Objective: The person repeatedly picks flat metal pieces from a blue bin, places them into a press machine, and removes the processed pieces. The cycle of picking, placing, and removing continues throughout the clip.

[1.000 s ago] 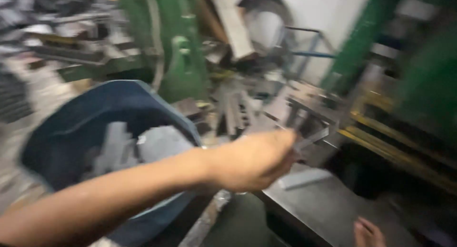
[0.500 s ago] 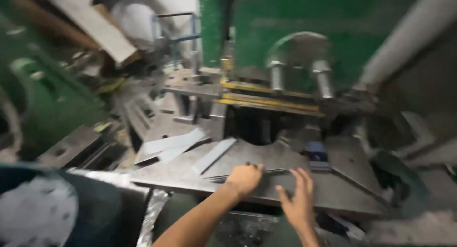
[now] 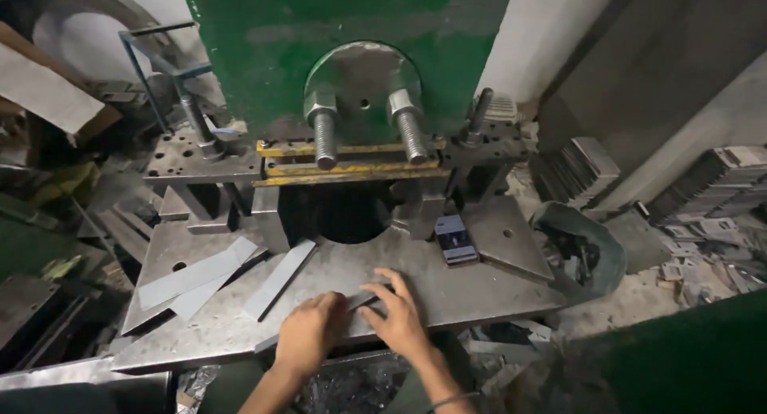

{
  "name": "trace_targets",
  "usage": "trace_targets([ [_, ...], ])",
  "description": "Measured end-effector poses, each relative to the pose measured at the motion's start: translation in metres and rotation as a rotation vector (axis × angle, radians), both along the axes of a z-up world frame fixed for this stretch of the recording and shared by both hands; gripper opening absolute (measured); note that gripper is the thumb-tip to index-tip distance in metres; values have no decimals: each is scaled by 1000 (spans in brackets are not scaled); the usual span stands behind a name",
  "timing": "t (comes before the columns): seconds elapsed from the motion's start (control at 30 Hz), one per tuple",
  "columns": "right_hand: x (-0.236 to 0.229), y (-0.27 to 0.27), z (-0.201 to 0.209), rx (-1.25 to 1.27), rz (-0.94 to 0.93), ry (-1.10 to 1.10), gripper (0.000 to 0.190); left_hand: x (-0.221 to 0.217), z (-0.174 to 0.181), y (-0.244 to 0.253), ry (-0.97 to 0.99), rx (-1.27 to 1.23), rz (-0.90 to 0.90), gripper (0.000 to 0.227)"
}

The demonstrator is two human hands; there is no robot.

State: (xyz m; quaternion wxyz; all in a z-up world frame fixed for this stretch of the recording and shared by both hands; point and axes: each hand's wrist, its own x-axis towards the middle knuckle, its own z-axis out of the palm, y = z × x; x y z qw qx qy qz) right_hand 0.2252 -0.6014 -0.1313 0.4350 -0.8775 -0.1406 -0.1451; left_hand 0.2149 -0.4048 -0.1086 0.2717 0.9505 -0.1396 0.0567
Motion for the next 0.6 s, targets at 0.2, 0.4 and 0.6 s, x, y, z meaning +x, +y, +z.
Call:
trace_targets([
  [0.2,11,0,2,9,63,-68,41,9,-2,-22,54,-164,41,47],
  [0.4,16,-17,-14,-45,82,-49,39,19,-19,-36,35,-83,-52,64],
  [0.6,16,-16,-4,-58,124,16,22,-6,-13,16,-100,60,110,48],
])
